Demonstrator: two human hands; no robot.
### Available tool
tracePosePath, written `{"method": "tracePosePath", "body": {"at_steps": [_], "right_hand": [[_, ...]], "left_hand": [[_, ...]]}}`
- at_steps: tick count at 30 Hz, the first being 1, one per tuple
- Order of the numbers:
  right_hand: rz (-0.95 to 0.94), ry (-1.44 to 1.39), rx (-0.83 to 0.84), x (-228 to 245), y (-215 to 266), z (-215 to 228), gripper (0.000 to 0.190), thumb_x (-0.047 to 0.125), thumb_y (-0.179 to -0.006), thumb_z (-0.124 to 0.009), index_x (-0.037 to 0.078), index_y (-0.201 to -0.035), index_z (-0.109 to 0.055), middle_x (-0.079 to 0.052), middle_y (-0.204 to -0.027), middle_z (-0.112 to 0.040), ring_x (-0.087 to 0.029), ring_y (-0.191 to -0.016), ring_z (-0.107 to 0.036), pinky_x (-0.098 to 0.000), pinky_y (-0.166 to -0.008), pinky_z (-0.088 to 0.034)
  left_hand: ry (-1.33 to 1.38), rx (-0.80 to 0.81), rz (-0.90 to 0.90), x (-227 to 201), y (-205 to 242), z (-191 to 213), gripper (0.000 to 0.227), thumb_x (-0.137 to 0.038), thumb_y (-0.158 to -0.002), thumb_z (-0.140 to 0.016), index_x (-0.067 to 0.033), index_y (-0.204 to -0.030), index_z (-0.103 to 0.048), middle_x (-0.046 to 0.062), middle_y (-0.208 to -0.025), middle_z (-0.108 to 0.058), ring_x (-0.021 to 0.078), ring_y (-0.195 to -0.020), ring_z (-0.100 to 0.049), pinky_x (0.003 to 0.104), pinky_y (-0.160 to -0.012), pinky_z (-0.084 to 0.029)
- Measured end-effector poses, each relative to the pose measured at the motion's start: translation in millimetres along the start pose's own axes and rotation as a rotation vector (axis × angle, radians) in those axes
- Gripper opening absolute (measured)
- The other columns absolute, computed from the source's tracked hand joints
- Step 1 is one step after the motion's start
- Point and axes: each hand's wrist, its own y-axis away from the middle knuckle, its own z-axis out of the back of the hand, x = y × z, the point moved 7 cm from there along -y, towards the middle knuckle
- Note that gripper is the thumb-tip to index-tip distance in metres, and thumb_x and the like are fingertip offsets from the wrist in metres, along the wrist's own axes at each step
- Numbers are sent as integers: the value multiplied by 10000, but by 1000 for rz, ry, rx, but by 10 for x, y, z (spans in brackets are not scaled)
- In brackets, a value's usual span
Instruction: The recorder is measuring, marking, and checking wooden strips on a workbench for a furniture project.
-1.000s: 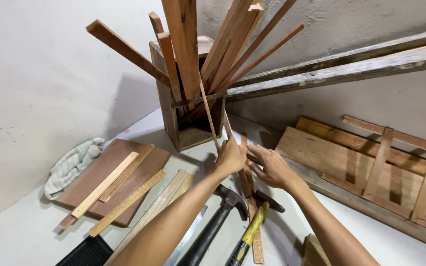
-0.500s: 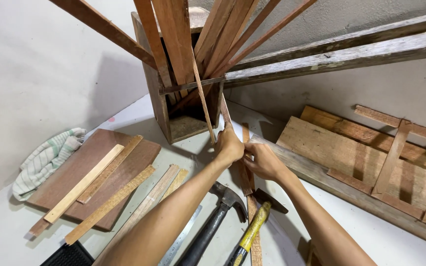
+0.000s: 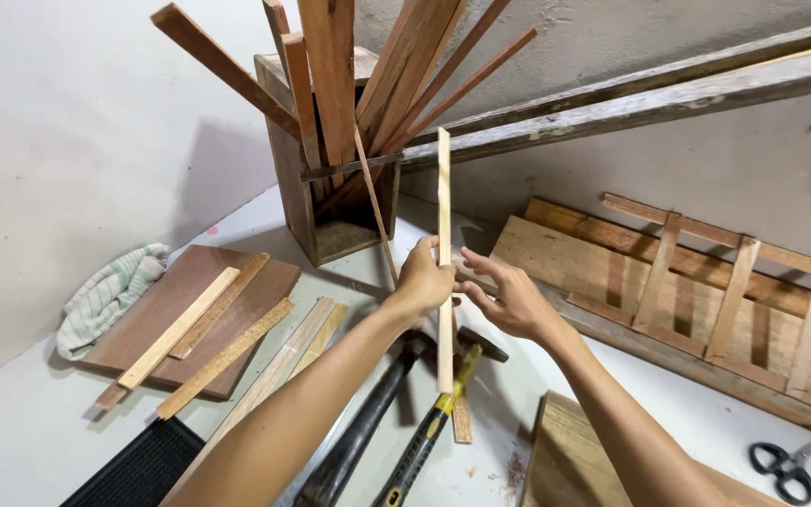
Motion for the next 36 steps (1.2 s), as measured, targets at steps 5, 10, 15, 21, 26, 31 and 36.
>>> {"method": "tracePosePath", "body": {"at_steps": [5,10,15,21,26,31,36], "right_hand": [[65,107,-27,617,424,314,674,320,-918,-673,81,-1514,-466,-212,-1385,-616,-405,-1218,-624,-483,-1015,-509],[114,234,-69,873,924,549,594,313,-914,-702,86,-1443,-553,-193,-1442,-587,-398,-1286,-568,-497,-1045,-457],[97,408,-98,965,1508,835,516,363,-942,-708,128,-1392,-617,-168,-1455,-566,-353,-1310,-547,-471,-1068,-442],[-107,483,-30,1260,2373,1360,471,349,-926,-702,205,-1372,-650,-113,-1073,-624,-299,-1034,-610,-431,-910,-502],[-67,531,-99,1213,3082,1713,435,315,-909,-725,208,-1328,-678,-103,-1062,-620,-297,-1022,-607,-434,-880,-501],[-38,548,-179,1293,3699,1967,425,303,-879,-749,193,-1287,-699,-116,-1107,-620,-305,-1040,-601,-433,-886,-499],[-52,605,-288,1167,4138,2083,357,214,-896,-761,148,-1243,-708,-107,-1073,-610,-286,-1006,-606,-414,-884,-523]], "left_hand": [[157,139,-71,108,396,-188,515,32,-955,-465,-38,-1457,-375,165,-1001,-660,221,-813,-710,388,-637,-664],[182,271,-74,-106,1075,-452,448,-33,-981,-488,-12,-1421,-402,152,-917,-682,205,-733,-718,380,-650,-676],[22,360,-107,-240,1646,-786,450,-61,-995,-477,-53,-1439,-408,123,-937,-713,166,-765,-743,331,-682,-664],[-70,495,-133,-42,1926,-1458,415,-60,-981,-493,-65,-1395,-510,105,-941,-680,150,-728,-712,313,-616,-642],[-118,551,-79,-160,2534,-2001,386,-190,-1010,-560,-97,-1384,-539,87,-920,-663,144,-674,-681,317,-566,-606],[-259,534,-92,-206,2957,-2403,386,-235,-1026,-572,-117,-1391,-538,70,-911,-679,132,-650,-664,313,-559,-590],[-567,520,-276,-264,3117,-2567,375,-113,-922,-622,-134,-1293,-679,53,-815,-743,113,-633,-692,295,-522,-564]]}}
